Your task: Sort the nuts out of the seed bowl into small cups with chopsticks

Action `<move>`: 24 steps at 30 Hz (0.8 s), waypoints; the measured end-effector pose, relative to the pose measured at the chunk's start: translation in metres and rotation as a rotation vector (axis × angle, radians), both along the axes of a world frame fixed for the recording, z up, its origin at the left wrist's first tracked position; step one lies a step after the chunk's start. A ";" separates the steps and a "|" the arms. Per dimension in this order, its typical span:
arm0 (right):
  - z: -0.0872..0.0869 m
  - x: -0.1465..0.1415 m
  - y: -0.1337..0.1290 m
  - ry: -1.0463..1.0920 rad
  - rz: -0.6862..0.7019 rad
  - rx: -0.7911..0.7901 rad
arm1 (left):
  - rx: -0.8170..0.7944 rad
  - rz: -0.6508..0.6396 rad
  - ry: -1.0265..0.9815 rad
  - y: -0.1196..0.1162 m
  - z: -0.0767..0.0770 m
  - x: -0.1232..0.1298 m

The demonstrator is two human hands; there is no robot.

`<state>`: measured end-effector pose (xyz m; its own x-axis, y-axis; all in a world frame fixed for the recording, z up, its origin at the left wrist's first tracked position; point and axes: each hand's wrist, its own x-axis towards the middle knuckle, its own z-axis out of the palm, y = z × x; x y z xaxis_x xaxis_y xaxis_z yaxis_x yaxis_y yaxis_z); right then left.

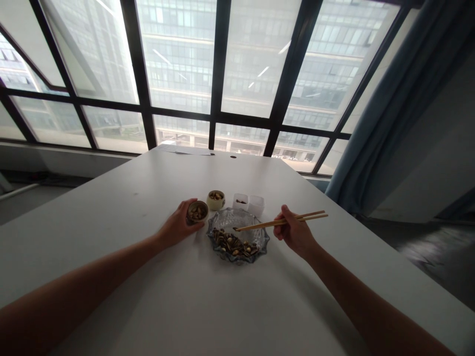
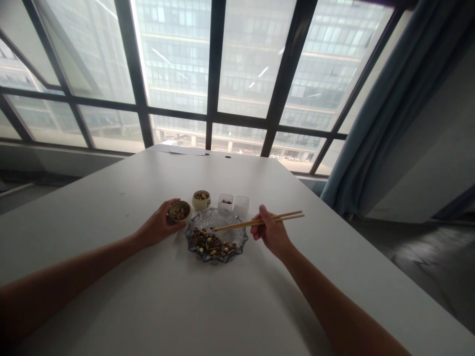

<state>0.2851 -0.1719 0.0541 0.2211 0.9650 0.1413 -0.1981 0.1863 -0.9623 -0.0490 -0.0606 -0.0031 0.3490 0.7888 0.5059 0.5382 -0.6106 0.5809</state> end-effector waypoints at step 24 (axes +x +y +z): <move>-0.020 -0.003 0.021 -0.399 -0.347 0.346 | 0.026 -0.001 -0.012 0.000 0.001 0.001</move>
